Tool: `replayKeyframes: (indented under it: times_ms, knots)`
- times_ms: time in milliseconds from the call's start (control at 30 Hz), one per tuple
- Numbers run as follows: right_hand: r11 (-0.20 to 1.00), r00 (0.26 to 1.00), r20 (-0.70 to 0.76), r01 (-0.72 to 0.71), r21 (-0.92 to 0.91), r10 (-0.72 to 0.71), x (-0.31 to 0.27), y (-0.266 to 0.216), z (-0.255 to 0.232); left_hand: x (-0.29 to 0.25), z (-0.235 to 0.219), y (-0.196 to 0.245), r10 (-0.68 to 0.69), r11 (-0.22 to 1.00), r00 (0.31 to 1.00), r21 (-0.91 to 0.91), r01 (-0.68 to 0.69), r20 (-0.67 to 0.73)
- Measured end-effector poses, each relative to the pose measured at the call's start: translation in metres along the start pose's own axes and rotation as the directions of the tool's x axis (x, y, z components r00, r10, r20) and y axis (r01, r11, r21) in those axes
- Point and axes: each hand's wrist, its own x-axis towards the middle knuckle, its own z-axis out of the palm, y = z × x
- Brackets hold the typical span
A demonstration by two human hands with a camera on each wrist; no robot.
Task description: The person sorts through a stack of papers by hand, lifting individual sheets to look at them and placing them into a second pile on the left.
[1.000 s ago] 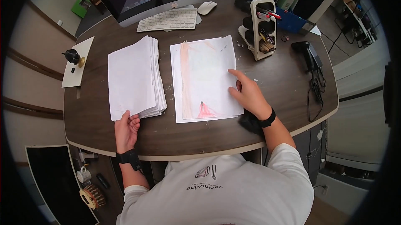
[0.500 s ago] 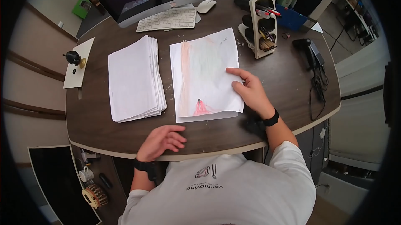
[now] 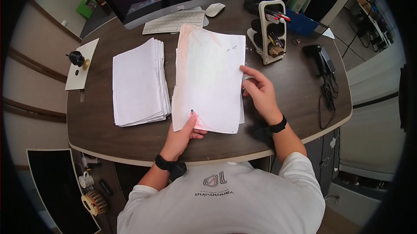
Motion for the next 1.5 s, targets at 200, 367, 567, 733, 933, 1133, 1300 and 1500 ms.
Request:
replayKeyframes:
  times_ms: [200, 367, 567, 733, 933, 1133, 1300, 1500]
  knots:
    - [0.96, 0.99, -0.069, 0.1, -0.26, -0.122, 0.006, 0.008, -0.009, -0.034, -0.058, 0.011, 0.103, 0.986, 0.97, -0.103, -0.128, -0.222]
    - [0.521, 0.986, 0.088, 0.149, -0.84, -0.141, -0.012, -0.002, 0.009, -0.047, -0.108, 0.037, 0.213, 0.936, 0.841, -0.142, -0.322, -0.498]
    - [0.466, 0.989, 0.115, 0.146, -0.873, -0.096, -0.017, -0.004, 0.014, -0.03, -0.147, 0.041, 0.175, 0.937, 0.831, -0.169, -0.305, -0.527]
    - [0.679, 0.99, 0.137, 0.125, -0.724, -0.036, -0.012, -0.001, 0.006, -0.019, -0.15, 0.042, 0.092, 0.96, 0.856, -0.183, -0.212, -0.509]
    - [0.871, 1.0, -0.023, -0.015, -0.491, 0.004, -0.009, -0.002, 0.005, -0.018, -0.164, 0.04, 0.07, 0.968, 0.877, -0.179, -0.174, -0.476]
    - [0.939, 0.998, -0.044, -0.06, -0.338, 0.048, -0.001, 0.002, -0.005, -0.02, -0.165, 0.046, 0.039, 0.991, 0.876, -0.096, -0.096, -0.481]
    - [0.96, 0.997, -0.058, -0.062, -0.273, 0.048, -0.002, 0.0, -0.003, -0.017, -0.168, 0.047, 0.033, 0.989, 0.871, -0.109, -0.099, -0.49]
    - [0.994, 0.997, -0.02, -0.069, 0.088, 0.071, -0.003, -0.012, 0.005, -0.03, -0.178, 0.047, -0.036, 0.989, 0.883, -0.144, -0.037, -0.468]
